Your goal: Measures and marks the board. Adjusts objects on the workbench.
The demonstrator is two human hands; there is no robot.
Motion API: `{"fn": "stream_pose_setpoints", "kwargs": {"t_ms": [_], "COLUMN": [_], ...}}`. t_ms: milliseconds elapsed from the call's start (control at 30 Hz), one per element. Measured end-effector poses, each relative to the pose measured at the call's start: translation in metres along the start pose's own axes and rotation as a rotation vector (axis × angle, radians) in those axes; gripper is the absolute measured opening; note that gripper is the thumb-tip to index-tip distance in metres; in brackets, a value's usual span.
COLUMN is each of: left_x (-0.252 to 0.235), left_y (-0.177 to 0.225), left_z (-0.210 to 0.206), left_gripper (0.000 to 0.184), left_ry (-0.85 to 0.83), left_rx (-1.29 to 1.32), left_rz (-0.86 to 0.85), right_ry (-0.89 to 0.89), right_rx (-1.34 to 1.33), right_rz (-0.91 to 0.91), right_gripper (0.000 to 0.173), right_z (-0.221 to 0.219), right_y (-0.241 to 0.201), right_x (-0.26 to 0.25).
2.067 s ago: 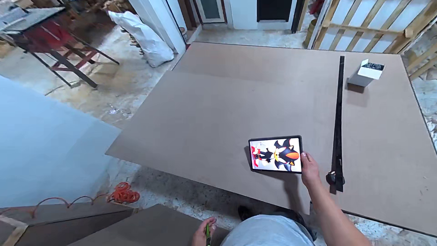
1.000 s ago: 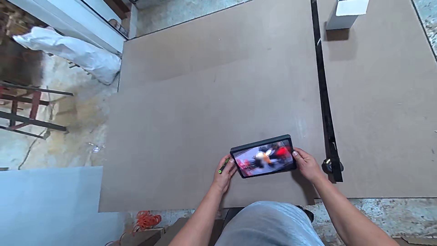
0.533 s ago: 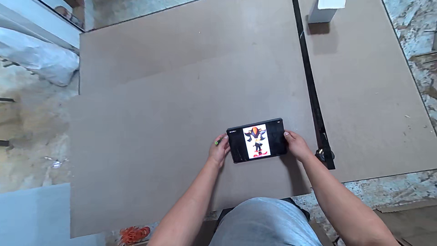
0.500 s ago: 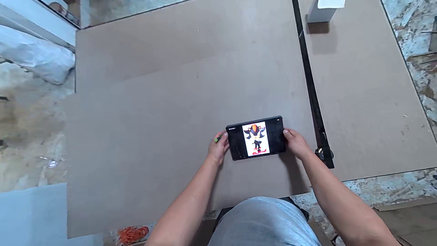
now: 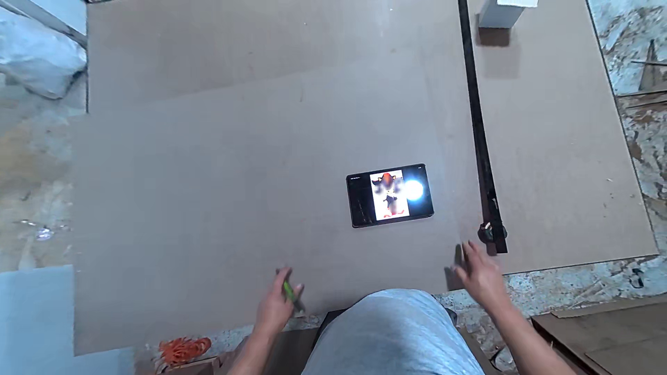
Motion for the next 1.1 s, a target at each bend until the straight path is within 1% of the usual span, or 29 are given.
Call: {"fn": "stream_pose_setpoints", "kwargs": {"t_ms": [67,100,133,167,233,333,433,633,833,933,1100], "left_x": [0.035,0.048,0.057,0.062,0.061,0.051,0.045,0.031,0.01,-0.004,-0.022], "left_y": [-0.063,-0.088,-0.107,-0.121,-0.132,-0.135,-0.139,-0.135,-0.122,-0.115,-0.089], "left_z": [0.0,0.001,0.003,0.004,0.008,0.011,0.013,0.02,0.028,0.035,0.05], "left_gripper": [0.076,0.079,0.08,0.081,0.077,0.071,0.072,0.072,0.074,0.074,0.068], "left_ry": [0.012,0.035,0.063,0.088,0.119,0.187,0.215,0.251,0.225,0.208,0.142], "left_rx": [-0.101,-0.151,-0.194,-0.233,-0.285,-0.271,-0.224,-0.158,-0.131,-0.131,-0.156], "left_rz": [0.02,0.012,0.004,0.006,0.029,0.059,0.061,0.053,0.132,0.143,0.23], "right_ry": [-0.128,-0.187,-0.222,-0.23,-0.227,-0.21,-0.223,-0.258,-0.267,-0.246,-0.257], "right_rx": [0.134,0.187,0.227,0.256,0.291,0.318,0.33,0.347,0.352,0.323,0.332], "right_rz": [-0.003,-0.007,-0.012,-0.015,-0.019,-0.028,-0.039,-0.056,-0.061,-0.064,-0.055], "right_gripper": [0.104,0.113,0.117,0.118,0.113,0.11,0.11,0.11,0.109,0.109,0.109], "right_z": [-0.036,-0.049,-0.058,-0.062,-0.065,-0.063,-0.061,-0.058,-0.047,-0.039,-0.032], "right_y": [-0.004,-0.007,-0.011,-0.014,-0.019,-0.025,-0.031,-0.039,-0.046,-0.052,-0.061], "right_x": [0.03,0.04,0.046,0.048,0.047,0.041,0.033,0.012,-0.011,-0.023,-0.037]}}
Point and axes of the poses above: each hand's wrist, its own x-axis away from the middle knuckle, its own z-axis out of the back of the hand, y = z × x, the point moved 10 cm from there along -x, towards the middle knuckle, and after that the axes turned 13 degrees about x, right-handed, at the moved point
